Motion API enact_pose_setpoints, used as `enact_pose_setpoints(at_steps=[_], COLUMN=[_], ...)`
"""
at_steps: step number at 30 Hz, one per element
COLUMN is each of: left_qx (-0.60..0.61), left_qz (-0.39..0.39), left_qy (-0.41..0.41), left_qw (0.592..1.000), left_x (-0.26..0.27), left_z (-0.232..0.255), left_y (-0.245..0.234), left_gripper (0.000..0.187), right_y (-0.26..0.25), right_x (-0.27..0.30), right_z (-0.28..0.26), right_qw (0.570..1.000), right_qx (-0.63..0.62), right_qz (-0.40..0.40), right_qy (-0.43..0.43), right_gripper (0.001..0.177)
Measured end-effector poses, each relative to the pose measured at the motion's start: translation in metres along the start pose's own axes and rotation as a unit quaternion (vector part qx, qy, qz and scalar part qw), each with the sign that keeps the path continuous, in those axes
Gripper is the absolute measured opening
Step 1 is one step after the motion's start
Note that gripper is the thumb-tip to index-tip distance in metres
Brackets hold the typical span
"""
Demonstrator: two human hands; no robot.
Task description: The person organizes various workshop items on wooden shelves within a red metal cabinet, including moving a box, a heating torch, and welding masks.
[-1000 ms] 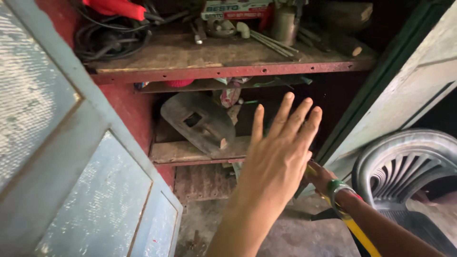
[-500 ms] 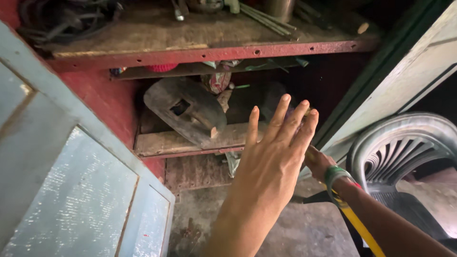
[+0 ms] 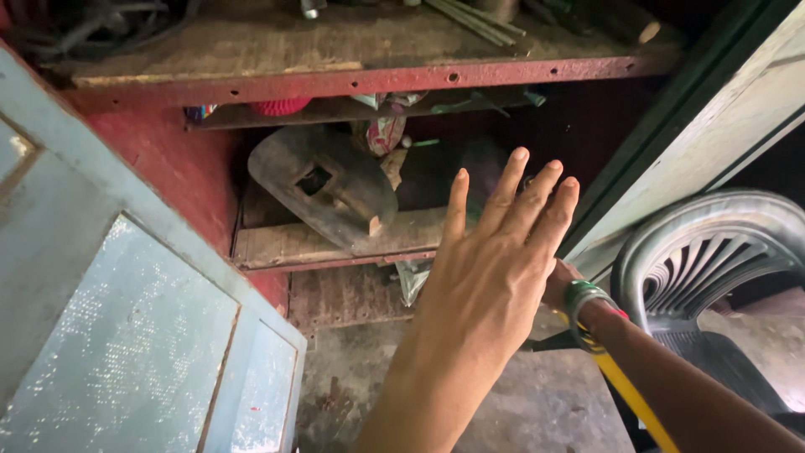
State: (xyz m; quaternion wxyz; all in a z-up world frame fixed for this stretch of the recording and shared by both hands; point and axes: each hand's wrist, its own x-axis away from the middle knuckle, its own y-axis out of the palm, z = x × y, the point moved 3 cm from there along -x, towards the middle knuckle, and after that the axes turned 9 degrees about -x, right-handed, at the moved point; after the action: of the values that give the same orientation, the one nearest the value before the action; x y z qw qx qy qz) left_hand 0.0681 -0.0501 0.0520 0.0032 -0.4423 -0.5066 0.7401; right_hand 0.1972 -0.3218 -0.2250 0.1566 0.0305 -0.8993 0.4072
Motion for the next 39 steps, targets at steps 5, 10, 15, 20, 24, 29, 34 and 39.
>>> enact_pose_setpoints(at_steps=[5, 10, 15, 20, 24, 29, 34, 39], left_qx=[0.036, 0.022, 0.01, 0.031, 0.013, 0.019, 0.006, 0.013], left_qz=[0.019, 0.022, 0.01, -0.001, -0.014, -0.005, 0.0, 0.008], left_qy=[0.004, 0.018, 0.036, 0.036, 0.039, 0.035, 0.033, 0.026], left_qw=[0.999, 0.999, 0.999, 0.999, 0.999, 0.999, 0.999, 1.0], left_x=[-0.015, -0.025, -0.028, -0.027, -0.025, -0.02, -0.017, -0.014], left_z=[-0.003, -0.008, -0.009, -0.011, -0.017, -0.025, -0.034, -0.034], left_y=[-0.004, -0.003, 0.001, 0.005, 0.005, 0.001, -0.001, -0.002], left_gripper=[0.061, 0.06, 0.059, 0.06, 0.061, 0.061, 0.06, 0.058], right_y=[0.016, 0.016, -0.018, -0.02, 0.007, 0.033, 0.005, 0.005], right_x=[-0.004, 0.015, -0.017, -0.038, -0.042, 0.012, 0.05, 0.006], right_z=[0.005, 0.008, -0.024, -0.032, -0.018, 0.014, 0.014, 0.02], right_qw=[0.999, 0.997, 0.997, 0.993, 0.99, 0.989, 0.988, 0.991], right_qx=[0.024, 0.003, -0.061, -0.097, -0.101, -0.101, -0.124, -0.109], right_qz=[-0.04, -0.079, -0.041, -0.057, -0.092, -0.102, -0.081, 0.007], right_qy=[0.005, -0.016, 0.014, 0.026, 0.036, 0.023, 0.036, 0.074], right_gripper=[0.067, 0.069, 0.071, 0.073, 0.075, 0.077, 0.09, 0.08])
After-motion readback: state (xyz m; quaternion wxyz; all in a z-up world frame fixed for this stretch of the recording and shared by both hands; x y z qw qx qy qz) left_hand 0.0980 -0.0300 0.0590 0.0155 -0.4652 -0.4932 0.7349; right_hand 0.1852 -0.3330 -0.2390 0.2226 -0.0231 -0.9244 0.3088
